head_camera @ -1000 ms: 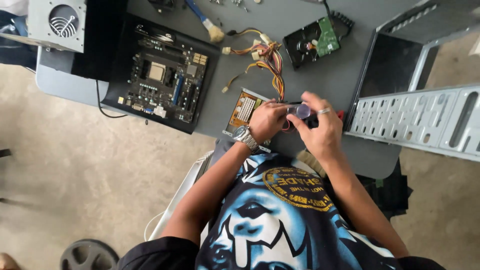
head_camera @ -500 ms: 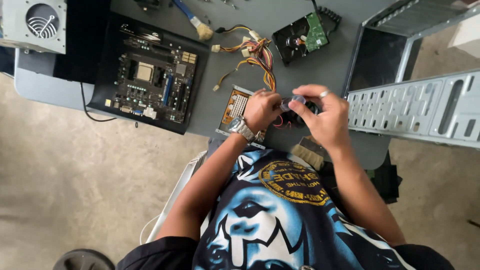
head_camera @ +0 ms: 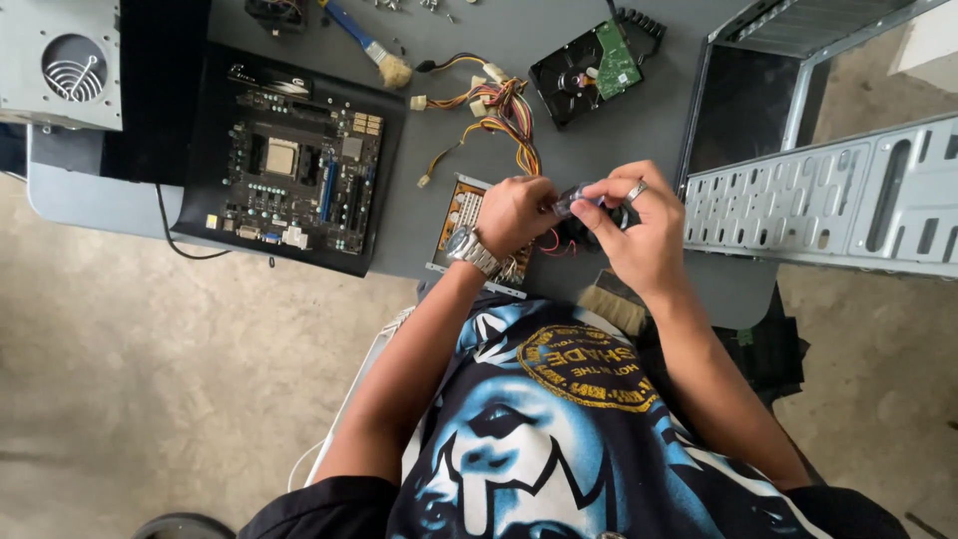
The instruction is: The person is disassembling and cleaning a computer power supply unit using a screwdriver and a brush, while also handling internal cables and a cooling fan.
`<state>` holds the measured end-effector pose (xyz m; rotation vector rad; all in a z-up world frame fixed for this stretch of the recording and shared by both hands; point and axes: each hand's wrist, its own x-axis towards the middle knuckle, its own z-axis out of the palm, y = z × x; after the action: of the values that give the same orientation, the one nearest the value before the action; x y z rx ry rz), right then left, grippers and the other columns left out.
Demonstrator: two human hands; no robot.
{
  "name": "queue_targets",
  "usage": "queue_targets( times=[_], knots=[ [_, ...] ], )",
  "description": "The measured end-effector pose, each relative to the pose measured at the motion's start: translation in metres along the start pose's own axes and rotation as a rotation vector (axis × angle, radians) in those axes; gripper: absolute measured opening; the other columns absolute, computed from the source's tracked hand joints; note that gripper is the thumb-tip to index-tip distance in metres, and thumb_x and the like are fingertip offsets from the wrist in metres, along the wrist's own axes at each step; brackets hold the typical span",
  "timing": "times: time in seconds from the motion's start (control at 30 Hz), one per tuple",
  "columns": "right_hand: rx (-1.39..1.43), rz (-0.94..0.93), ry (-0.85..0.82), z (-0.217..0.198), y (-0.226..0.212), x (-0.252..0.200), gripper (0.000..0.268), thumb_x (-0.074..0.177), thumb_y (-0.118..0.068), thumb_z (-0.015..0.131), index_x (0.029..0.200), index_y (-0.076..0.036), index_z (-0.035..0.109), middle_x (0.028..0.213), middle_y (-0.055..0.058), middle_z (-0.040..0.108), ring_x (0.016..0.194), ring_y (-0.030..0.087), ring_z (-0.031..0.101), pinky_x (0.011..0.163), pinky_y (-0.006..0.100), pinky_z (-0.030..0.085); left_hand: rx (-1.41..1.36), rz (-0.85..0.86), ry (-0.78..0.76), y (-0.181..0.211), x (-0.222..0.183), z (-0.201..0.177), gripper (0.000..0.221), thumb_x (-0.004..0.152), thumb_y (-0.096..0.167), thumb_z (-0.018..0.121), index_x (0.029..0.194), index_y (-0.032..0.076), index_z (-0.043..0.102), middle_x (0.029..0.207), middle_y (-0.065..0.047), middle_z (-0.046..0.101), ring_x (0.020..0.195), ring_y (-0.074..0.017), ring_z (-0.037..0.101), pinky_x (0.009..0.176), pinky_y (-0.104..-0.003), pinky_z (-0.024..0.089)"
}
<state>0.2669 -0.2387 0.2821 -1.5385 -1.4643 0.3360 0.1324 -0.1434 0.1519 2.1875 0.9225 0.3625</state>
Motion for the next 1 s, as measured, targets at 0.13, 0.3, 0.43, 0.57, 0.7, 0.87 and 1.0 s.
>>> queue_targets(
  times=[0.13,0.3,0.43,0.57,0.7,0.87,1.0],
  knots=[
    [-0.008,-0.009,0.016,-0.005,-0.009,0.002,0.021,0.092,-0.013,0.071,0.109,-0.002,0.065,0.102,0.012,0.063,0.076,0.023,0.060,0.074,0.036,0.051,-0.196,0.048,-0.019,0.008,-0.004,-0.011,0.038,0.068,0.030,0.079,0.101,0.020,0.065,0.089,-0.004,0.070,0.086,-0.0313,0.069,0.073,-0.048,0.056],
    [0.110,0.069,-0.058,-0.010,-0.030,0.010,0.023,0.096,0.004,0.045,0.103,0.001,0.067,0.111,0.017,0.068,0.101,0.031,0.065,0.083,0.039,0.052,-0.142,0.081,-0.005,0.002,-0.005,-0.002,0.016,0.073,0.027,0.075,0.084,0.018,0.068,0.074,-0.003,0.068,0.074,-0.0308,0.069,0.063,-0.044,0.055],
    [0.158,0.136,0.103,-0.006,-0.012,-0.002,0.017,0.102,-0.008,0.049,0.109,0.002,0.062,0.108,0.016,0.061,0.091,0.021,0.059,0.080,0.035,0.052,-0.147,0.041,0.033,-0.005,-0.007,0.018,0.018,0.074,0.034,0.074,0.085,0.023,0.067,0.079,0.001,0.067,0.077,-0.0266,0.069,0.064,-0.041,0.056],
    [0.079,0.111,-0.002,-0.007,-0.010,-0.004,0.027,0.085,-0.020,0.080,0.100,-0.001,0.067,0.093,0.011,0.065,0.081,0.022,0.065,0.070,0.030,0.053,-0.086,0.032,0.078,0.001,-0.008,0.017,0.025,0.067,0.037,0.077,0.080,0.024,0.060,0.076,0.004,0.061,0.074,-0.0253,0.068,0.064,-0.040,0.055],
    [0.090,0.057,-0.082,-0.006,-0.029,0.004,0.030,0.094,-0.008,0.064,0.123,-0.001,0.061,0.115,0.014,0.068,0.105,0.027,0.066,0.086,0.037,0.052,-0.233,-0.001,-0.002,0.023,-0.009,-0.006,0.032,0.073,0.030,0.075,0.101,0.021,0.062,0.079,-0.003,0.068,0.080,-0.0320,0.069,0.067,-0.051,0.054],
    [0.052,-0.009,-0.004,-0.006,-0.021,0.001,0.041,0.089,-0.022,0.074,0.119,0.001,0.060,0.125,0.020,0.058,0.107,0.032,0.060,0.087,0.038,0.051,-0.080,-0.028,-0.020,0.006,-0.005,0.002,0.029,0.074,0.036,0.073,0.101,0.029,0.065,0.077,0.003,0.069,0.078,-0.0277,0.069,0.067,-0.044,0.056],
    [0.028,-0.001,-0.006,-0.006,-0.011,-0.005,0.028,0.082,-0.021,0.084,0.103,-0.006,0.072,0.108,0.012,0.062,0.084,0.025,0.064,0.071,0.032,0.055,0.064,0.036,-0.004,0.006,-0.005,0.007,0.027,0.068,0.045,0.077,0.081,0.025,0.065,0.076,0.005,0.062,0.075,-0.0256,0.068,0.064,-0.040,0.057]
  ],
)
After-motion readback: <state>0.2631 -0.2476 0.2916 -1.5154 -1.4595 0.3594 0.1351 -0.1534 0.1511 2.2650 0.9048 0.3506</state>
